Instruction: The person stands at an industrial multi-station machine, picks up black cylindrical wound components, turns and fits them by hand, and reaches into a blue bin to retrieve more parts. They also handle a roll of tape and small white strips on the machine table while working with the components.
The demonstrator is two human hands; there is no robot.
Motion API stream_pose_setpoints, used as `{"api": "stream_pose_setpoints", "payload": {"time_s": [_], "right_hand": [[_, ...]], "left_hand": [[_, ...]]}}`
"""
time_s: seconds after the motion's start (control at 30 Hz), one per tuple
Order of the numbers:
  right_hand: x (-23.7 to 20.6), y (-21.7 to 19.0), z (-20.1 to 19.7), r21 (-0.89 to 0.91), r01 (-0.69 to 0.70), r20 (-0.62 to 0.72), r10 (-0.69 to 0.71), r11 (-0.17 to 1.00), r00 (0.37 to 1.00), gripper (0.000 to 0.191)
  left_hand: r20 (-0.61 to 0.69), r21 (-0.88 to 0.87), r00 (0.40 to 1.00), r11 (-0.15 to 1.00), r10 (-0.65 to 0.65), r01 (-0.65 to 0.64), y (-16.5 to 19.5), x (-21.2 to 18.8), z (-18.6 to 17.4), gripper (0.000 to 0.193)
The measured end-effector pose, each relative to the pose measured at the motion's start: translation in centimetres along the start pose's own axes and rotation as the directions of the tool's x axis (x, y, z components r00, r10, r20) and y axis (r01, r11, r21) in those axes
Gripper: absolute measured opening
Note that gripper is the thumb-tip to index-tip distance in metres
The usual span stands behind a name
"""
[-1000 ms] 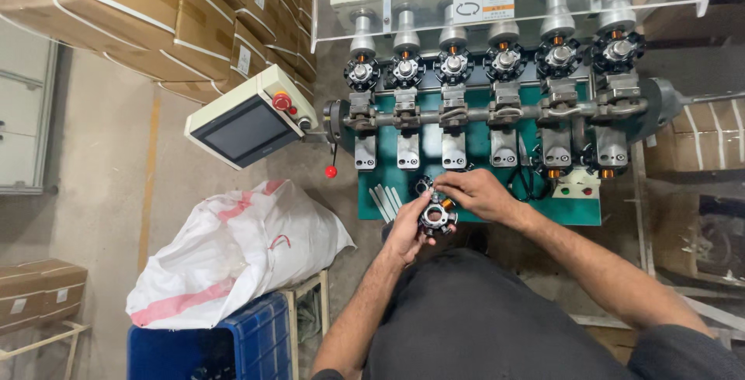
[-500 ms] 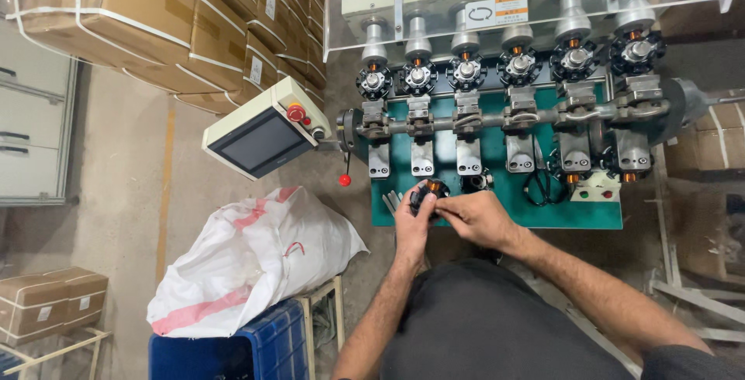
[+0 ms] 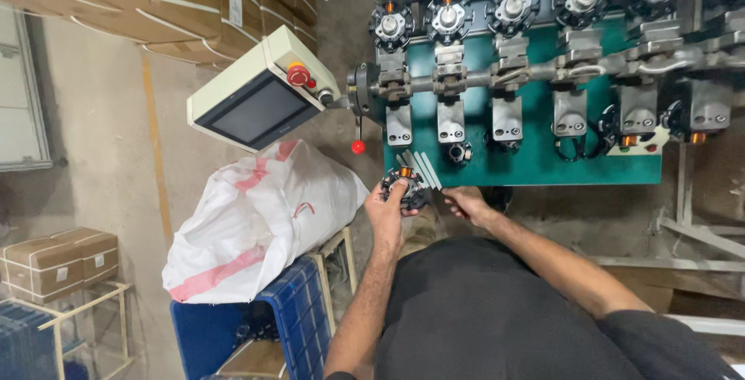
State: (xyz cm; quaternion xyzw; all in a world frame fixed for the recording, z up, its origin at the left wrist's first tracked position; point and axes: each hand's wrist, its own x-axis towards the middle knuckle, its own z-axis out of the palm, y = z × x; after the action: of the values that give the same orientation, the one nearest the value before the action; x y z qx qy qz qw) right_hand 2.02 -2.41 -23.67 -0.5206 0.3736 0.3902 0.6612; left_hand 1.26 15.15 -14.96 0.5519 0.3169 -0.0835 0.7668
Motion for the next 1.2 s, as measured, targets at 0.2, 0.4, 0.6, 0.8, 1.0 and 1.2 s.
{"api": "stream_pose_setpoints", "payload": {"time_s": [0.2,0.4,0.6,0.8,1.0,1.2], "right_hand": [[3.4,-0.1,4.5,0.438,-0.124,-0.081,0.177,0.890,0.981,0.012],[-2.7,-3.2,4.3,0.143,0.225,0.244,-0.255,0.964,0.936,0.016],[-11.8,-6.4,0.3,-0.498,0.734,0.389,-0.638,0.461,0.665,0.025],[-14.6,-7.2,-3.9,-0.321,0.945,0.518,-0.825,0.059,0.227,0.016],[-16.5,-9.2,-4.6,-0.284,0.925,0.316,-0.886,0.253,0.340,0.010],[-20.5,-12.1,-8.1,-0.226,0.972,0.594,-0.781,0.067,0.192,0.035]], "left_hand": [[-0.033,0.030,0.982,0.982,-0.184,0.185,-0.5,-0.2,-4.0,0.025],[0.389,0.617,0.805,0.521,0.449,-0.589,0.3,-3.3,-4.2,0.057],[0.472,0.501,0.542,0.295,0.695,-0.814,1.7,-4.0,-1.6,0.049],[0.545,-0.363,0.833,0.922,0.092,0.136,0.0,-5.1,1.7,0.035],[0.565,-0.476,0.802,0.870,0.195,0.124,0.8,-6.7,7.2,0.033],[0.641,0.088,0.579,0.702,0.504,-0.707,4.7,-9.2,7.8,0.049]]}}
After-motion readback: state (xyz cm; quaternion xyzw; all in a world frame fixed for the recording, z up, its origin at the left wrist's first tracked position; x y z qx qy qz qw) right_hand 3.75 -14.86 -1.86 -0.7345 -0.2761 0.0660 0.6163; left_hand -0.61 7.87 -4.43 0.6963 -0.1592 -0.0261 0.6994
